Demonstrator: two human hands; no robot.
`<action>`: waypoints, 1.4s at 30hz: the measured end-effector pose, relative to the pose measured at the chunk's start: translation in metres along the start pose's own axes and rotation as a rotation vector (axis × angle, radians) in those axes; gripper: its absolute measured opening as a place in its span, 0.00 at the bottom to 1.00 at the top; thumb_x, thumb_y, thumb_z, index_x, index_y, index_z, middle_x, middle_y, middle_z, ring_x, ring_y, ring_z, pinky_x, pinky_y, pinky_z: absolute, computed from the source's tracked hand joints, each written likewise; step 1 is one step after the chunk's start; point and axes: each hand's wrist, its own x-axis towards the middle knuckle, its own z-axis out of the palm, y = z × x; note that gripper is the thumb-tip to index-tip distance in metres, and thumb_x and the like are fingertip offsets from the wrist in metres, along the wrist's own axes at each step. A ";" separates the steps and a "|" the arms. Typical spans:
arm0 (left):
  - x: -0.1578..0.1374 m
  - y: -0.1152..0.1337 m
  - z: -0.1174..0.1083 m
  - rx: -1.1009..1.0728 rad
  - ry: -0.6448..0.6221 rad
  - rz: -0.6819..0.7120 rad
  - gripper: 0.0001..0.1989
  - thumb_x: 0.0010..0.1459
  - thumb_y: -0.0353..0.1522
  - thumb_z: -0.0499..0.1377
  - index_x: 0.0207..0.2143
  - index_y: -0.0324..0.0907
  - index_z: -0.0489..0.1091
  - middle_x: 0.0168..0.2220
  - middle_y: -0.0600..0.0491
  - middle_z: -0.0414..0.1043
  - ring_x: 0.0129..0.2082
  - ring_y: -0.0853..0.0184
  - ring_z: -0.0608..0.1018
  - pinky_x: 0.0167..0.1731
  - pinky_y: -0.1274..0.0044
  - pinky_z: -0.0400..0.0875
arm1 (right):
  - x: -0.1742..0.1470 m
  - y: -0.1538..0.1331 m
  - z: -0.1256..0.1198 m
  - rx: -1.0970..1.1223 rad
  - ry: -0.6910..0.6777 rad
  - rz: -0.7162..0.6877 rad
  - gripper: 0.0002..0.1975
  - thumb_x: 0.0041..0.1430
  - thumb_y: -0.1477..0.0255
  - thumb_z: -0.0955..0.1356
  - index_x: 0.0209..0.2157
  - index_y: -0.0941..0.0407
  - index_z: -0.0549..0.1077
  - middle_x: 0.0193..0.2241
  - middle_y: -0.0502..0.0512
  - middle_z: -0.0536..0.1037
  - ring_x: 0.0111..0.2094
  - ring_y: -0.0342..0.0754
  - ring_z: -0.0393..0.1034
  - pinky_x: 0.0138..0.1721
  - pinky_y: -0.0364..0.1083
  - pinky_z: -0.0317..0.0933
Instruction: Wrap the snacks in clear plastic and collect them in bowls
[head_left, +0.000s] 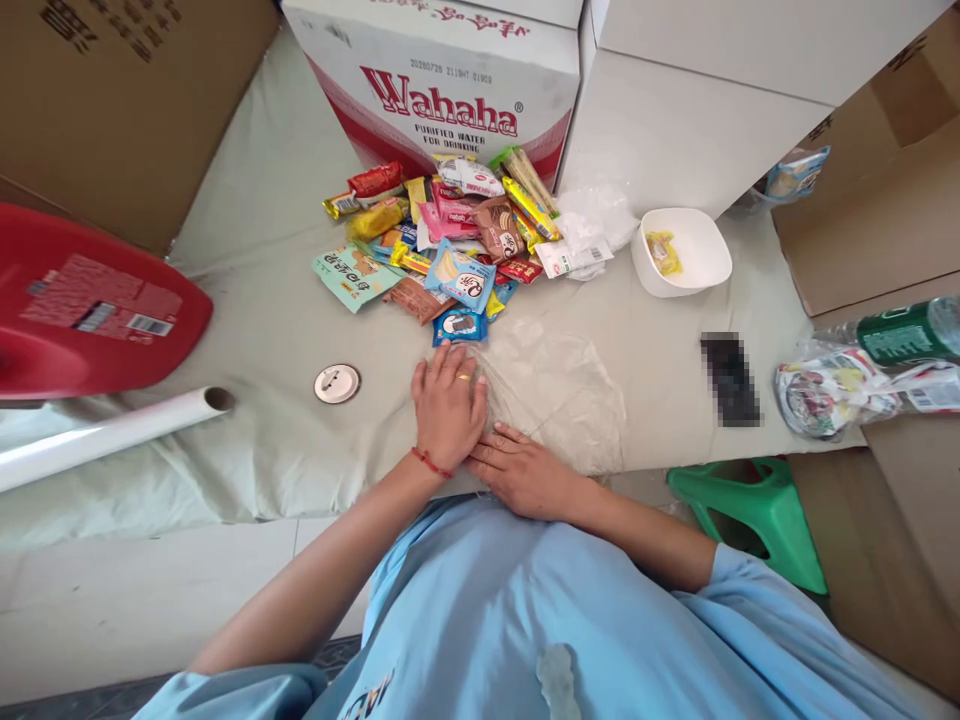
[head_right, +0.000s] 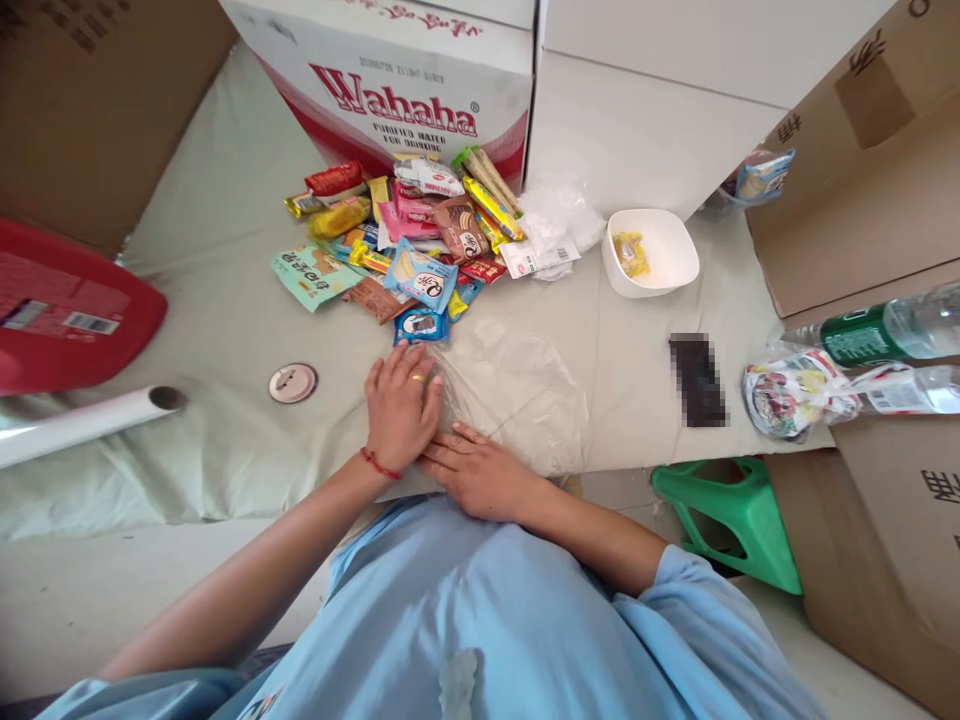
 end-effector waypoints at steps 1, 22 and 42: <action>-0.003 0.004 -0.003 0.000 0.037 0.022 0.20 0.72 0.36 0.49 0.55 0.39 0.76 0.64 0.41 0.73 0.70 0.51 0.66 0.69 0.53 0.54 | 0.001 0.000 0.001 0.006 0.008 -0.005 0.24 0.74 0.74 0.62 0.68 0.55 0.66 0.68 0.60 0.70 0.71 0.52 0.58 0.74 0.60 0.48; -0.025 -0.007 0.004 0.201 -0.293 0.096 0.35 0.73 0.49 0.44 0.75 0.44 0.49 0.77 0.41 0.43 0.76 0.50 0.52 0.68 0.41 0.21 | -0.105 0.120 -0.068 -0.279 0.444 0.930 0.28 0.74 0.60 0.56 0.64 0.60 0.70 0.65 0.72 0.70 0.68 0.65 0.60 0.67 0.69 0.52; -0.024 -0.007 0.002 0.174 -0.266 0.105 0.38 0.71 0.52 0.46 0.75 0.42 0.50 0.76 0.36 0.44 0.76 0.47 0.52 0.67 0.37 0.26 | -0.027 0.156 -0.119 -0.217 0.585 0.794 0.19 0.70 0.65 0.61 0.52 0.59 0.77 0.52 0.69 0.79 0.55 0.61 0.70 0.62 0.62 0.60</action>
